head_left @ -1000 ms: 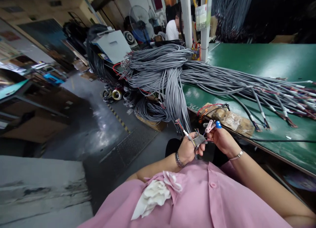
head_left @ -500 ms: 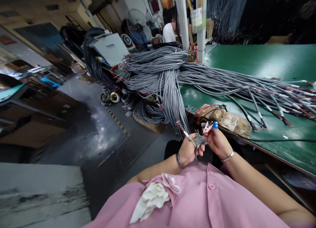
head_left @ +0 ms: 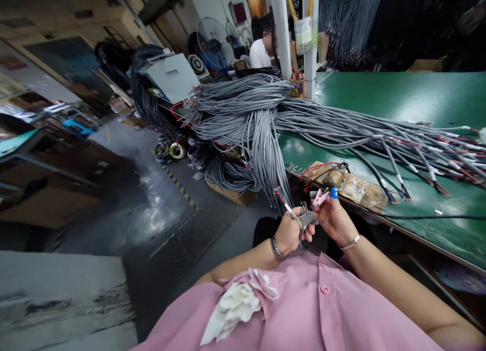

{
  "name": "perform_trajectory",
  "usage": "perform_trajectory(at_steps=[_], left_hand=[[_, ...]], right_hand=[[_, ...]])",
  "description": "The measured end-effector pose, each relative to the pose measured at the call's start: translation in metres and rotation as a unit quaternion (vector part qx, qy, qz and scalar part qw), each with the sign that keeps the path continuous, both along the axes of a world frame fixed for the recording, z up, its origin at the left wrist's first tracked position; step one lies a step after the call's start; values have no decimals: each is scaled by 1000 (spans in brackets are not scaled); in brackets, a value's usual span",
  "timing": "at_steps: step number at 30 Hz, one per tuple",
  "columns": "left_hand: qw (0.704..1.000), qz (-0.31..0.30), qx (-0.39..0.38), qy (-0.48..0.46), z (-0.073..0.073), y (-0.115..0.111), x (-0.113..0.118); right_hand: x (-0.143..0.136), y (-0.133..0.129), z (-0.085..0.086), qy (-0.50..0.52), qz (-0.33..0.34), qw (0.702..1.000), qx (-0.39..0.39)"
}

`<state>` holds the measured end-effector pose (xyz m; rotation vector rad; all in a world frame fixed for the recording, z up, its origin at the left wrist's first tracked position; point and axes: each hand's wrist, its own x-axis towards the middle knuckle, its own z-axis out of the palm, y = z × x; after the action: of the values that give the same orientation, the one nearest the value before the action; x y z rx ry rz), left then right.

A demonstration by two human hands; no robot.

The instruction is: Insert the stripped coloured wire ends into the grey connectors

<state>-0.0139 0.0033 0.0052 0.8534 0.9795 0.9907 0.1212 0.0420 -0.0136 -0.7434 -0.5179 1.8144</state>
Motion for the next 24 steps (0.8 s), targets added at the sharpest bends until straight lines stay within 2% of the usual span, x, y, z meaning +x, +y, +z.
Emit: perform_trajectory(at_steps=[6, 14, 17, 21, 24], left_hand=[[999, -1, 25, 20, 3, -10, -2], [995, 83, 40, 34, 3, -12, 3], [994, 84, 46, 47, 2, -10, 7], [993, 80, 60, 62, -2, -9, 9], [993, 74, 63, 67, -3, -8, 10]], right_hand=[[10, -2, 5, 18, 49, 998, -19], [8, -6, 10, -53, -15, 998, 25], [7, -4, 5, -81, -27, 996, 30], [6, -1, -3, -160, -60, 983, 74], [5, 3, -6, -130, -21, 990, 53]])
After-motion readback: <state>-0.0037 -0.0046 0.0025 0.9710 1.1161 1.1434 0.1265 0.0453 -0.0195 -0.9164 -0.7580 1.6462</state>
